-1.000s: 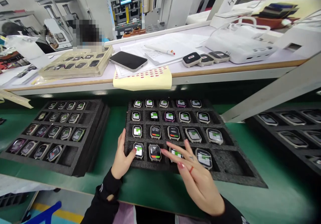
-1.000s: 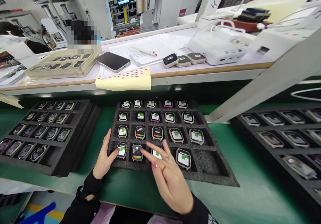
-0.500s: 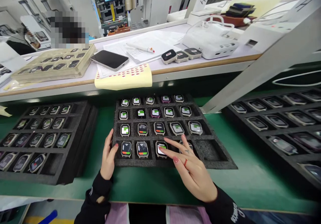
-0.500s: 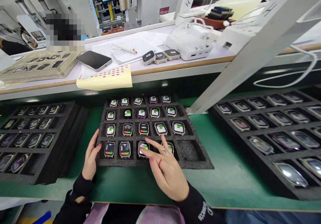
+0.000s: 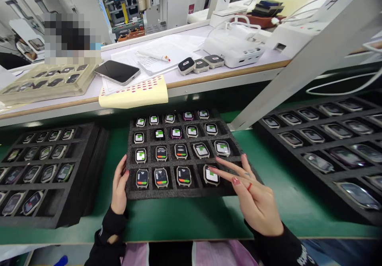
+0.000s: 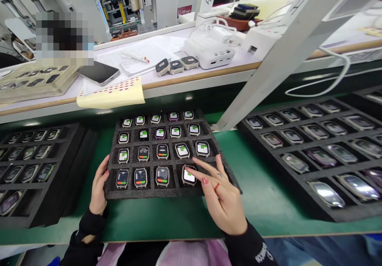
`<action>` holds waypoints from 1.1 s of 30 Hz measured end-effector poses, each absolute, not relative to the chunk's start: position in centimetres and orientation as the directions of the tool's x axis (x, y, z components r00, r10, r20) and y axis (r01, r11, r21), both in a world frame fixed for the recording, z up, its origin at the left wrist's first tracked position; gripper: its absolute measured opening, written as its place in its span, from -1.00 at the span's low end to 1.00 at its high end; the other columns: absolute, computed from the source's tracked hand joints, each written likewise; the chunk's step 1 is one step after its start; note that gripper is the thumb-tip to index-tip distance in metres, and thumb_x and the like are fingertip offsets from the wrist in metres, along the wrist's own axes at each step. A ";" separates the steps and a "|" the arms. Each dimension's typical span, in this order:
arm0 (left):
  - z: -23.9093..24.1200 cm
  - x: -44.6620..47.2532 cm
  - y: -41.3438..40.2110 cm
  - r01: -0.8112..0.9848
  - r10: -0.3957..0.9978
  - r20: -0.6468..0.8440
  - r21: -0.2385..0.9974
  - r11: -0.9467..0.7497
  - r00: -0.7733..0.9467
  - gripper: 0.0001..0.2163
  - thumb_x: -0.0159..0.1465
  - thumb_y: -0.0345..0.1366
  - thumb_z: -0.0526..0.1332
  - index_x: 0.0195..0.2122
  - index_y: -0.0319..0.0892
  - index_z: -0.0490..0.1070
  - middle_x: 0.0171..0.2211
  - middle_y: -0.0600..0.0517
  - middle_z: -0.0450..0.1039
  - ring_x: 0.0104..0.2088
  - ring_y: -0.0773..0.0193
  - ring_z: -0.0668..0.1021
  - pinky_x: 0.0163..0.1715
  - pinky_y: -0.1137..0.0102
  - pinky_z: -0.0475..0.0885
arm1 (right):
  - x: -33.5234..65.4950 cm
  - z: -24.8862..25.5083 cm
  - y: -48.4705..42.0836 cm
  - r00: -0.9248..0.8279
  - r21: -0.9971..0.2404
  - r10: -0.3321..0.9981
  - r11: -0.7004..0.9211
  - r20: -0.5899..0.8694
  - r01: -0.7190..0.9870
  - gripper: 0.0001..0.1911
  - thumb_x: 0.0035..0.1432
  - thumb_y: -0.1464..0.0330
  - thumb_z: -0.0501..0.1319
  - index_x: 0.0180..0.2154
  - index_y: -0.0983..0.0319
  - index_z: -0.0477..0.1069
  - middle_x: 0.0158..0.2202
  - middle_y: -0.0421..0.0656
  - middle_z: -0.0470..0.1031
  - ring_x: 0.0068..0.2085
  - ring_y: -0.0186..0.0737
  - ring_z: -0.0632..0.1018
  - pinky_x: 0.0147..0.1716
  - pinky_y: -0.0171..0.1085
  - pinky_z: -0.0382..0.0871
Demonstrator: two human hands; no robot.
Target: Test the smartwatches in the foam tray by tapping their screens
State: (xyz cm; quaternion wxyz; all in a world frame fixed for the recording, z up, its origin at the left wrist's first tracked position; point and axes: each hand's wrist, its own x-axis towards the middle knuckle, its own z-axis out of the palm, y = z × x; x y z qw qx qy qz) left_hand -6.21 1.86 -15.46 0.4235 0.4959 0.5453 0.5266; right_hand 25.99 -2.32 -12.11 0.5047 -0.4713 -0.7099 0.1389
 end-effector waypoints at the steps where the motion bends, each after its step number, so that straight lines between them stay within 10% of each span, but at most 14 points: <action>1: -15.5 -6.3 1.9 0.096 0.987 0.057 0.994 -0.043 -0.150 -0.61 0.36 -0.18 0.12 0.21 0.00 0.29 0.27 0.06 0.23 0.29 0.08 0.23 0.26 0.25 0.21 | 26.4 -12.2 -2.5 -0.033 -0.676 0.813 0.506 0.582 0.536 -0.62 0.44 0.44 -0.04 0.05 0.12 0.50 -0.10 -0.18 0.57 0.08 0.05 0.48 0.31 0.28 -0.19; 19: -16.0 -6.4 3.0 0.109 0.975 0.086 0.992 -0.064 -0.206 -0.64 0.29 -0.19 0.20 0.13 -0.01 0.39 0.18 0.05 0.34 0.22 0.09 0.31 0.19 0.35 0.23 | 27.8 -12.7 -2.8 0.071 -0.718 0.817 0.457 0.572 0.525 -0.62 0.46 0.40 -0.07 -0.02 0.16 0.51 -0.09 -0.14 0.57 0.07 0.02 0.49 0.29 0.24 -0.10; 25: -16.0 -6.4 2.8 0.113 0.978 0.076 0.992 -0.055 -0.193 -0.61 0.30 -0.18 0.18 0.16 -0.02 0.36 0.21 0.04 0.30 0.25 0.04 0.27 0.27 0.24 0.15 | 31.7 -14.9 -1.5 0.449 -0.919 0.867 0.026 0.216 0.392 -0.51 0.41 0.00 0.01 0.05 0.19 0.47 0.03 -0.07 0.50 0.15 0.07 0.41 0.29 0.15 0.03; 33: -16.7 -6.8 2.9 0.043 0.988 -0.001 0.999 0.007 -0.153 -0.63 0.28 -0.17 0.20 0.12 0.08 0.40 0.35 0.19 0.05 0.36 0.10 0.05 0.35 0.26 -0.03 | 33.2 -16.5 1.6 0.480 -1.000 0.877 -0.022 -0.029 -0.022 -0.54 0.22 0.02 0.25 0.02 0.18 0.48 0.12 -0.07 0.42 0.17 0.08 0.38 0.26 0.04 0.13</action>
